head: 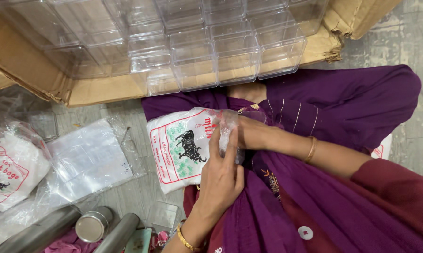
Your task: The person sits on the floor and repeatedly removes clear plastic containers from plastic bags, then places them into a cardboard box. The person handles the containers one at a time, opening bags and transferring the items.
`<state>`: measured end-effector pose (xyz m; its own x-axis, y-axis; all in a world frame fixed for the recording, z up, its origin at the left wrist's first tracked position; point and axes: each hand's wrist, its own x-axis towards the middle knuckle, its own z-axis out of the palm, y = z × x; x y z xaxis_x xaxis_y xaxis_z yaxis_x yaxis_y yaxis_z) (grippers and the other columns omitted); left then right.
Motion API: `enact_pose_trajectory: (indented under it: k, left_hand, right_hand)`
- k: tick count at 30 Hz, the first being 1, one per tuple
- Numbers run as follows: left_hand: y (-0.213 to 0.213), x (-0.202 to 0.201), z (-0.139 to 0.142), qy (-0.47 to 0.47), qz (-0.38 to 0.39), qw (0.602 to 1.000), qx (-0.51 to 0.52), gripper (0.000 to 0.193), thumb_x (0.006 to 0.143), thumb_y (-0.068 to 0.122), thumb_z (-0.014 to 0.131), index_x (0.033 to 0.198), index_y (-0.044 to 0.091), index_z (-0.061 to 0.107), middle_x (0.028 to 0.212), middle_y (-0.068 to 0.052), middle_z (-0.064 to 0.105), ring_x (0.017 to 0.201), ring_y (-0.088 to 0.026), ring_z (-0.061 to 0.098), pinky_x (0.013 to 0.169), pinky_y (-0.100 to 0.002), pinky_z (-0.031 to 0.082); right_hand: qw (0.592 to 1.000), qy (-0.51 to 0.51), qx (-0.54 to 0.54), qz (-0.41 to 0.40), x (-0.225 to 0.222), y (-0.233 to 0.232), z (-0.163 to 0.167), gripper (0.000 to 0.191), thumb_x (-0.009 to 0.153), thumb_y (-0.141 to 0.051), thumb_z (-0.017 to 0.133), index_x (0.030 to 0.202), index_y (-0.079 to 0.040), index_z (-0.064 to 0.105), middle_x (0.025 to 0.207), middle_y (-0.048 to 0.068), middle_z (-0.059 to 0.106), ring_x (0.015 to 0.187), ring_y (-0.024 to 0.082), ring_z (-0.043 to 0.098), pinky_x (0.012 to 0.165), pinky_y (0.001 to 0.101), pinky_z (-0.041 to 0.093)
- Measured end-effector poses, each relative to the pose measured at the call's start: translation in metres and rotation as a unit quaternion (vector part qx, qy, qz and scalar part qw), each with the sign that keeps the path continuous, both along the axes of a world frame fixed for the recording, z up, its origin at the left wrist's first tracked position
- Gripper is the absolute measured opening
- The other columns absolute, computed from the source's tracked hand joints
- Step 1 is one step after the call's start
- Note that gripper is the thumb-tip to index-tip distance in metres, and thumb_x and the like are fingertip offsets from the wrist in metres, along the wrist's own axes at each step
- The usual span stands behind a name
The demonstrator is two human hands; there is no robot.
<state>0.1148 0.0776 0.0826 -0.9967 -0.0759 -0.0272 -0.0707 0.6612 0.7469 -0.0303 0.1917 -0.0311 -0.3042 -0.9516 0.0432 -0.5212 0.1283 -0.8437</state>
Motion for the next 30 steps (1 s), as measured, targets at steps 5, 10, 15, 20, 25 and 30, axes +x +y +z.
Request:
enact_pose_trajectory:
  k: [5,10,15,20,25,30]
  left_hand:
    - [0.003,-0.006,-0.002,0.026,-0.005,1.000,-0.006,0.087,0.073,0.001,0.064,0.155,0.007,0.037,0.157,-0.032,0.030,0.102,-0.050,0.067,0.071,-0.046,0.060]
    - [-0.004,-0.012,-0.009,0.093,0.028,0.993,-0.064,0.076,0.083,0.018,0.074,0.150,0.006,0.041,0.153,-0.029,0.035,0.106,-0.045,0.061,0.087,-0.049,0.054]
    - [-0.017,-0.018,-0.027,0.055,0.043,0.992,-0.106,0.074,0.081,0.008,0.069,0.150,0.002,0.044,0.152,-0.033,0.037,0.106,-0.043,0.055,0.093,-0.050,0.048]
    - [-0.029,-0.017,-0.029,0.035,0.055,0.976,-0.207,0.070,0.077,0.001,0.068,0.146,0.005,0.051,0.150,-0.029,0.043,0.115,-0.043,0.054,0.102,-0.049,0.047]
    - [-0.038,-0.024,-0.016,0.025,0.025,0.991,-0.131,0.075,0.074,0.016,0.081,0.141,0.002,0.051,0.141,-0.036,0.041,0.113,-0.050,0.050,0.097,-0.052,0.044]
    - [-0.035,-0.032,-0.013,0.029,0.025,0.992,-0.119,0.073,0.075,0.015,0.082,0.140,0.001,0.052,0.139,-0.036,0.041,0.118,-0.051,0.052,0.097,-0.051,0.047]
  right_hand:
    - [0.995,-0.071,-0.011,-0.072,0.009,0.003,-0.012,0.028,0.082,-0.012,0.070,0.108,-0.002,0.065,0.103,0.014,0.071,0.095,0.032,0.071,0.082,0.0401,0.056]
    - [0.992,0.089,0.029,-0.088,0.000,0.013,0.007,0.019,0.082,-0.008,0.072,0.100,-0.004,0.067,0.097,0.013,0.070,0.093,0.034,0.069,0.081,0.0404,0.056]
    - [0.966,0.185,-0.059,-0.170,-0.005,0.038,0.055,0.023,0.083,-0.002,0.072,0.105,-0.001,0.063,0.101,0.014,0.065,0.093,0.037,0.062,0.085,0.0431,0.051]
    - [0.959,0.077,-0.075,-0.263,0.004,0.058,0.089,0.019,0.093,0.003,0.063,0.111,-0.001,0.059,0.114,0.013,0.065,0.114,0.029,0.064,0.098,0.0390,0.051]
    - [0.967,-0.048,-0.108,-0.225,0.004,0.066,0.098,0.038,0.093,-0.006,0.064,0.128,-0.001,0.051,0.135,0.017,0.058,0.121,0.034,0.059,0.096,0.0417,0.050]
    - [0.955,0.197,-0.137,-0.176,0.002,0.048,0.087,0.074,0.078,-0.010,0.076,0.145,-0.004,0.046,0.143,0.027,0.044,0.125,0.046,0.055,0.101,0.0424,0.051]
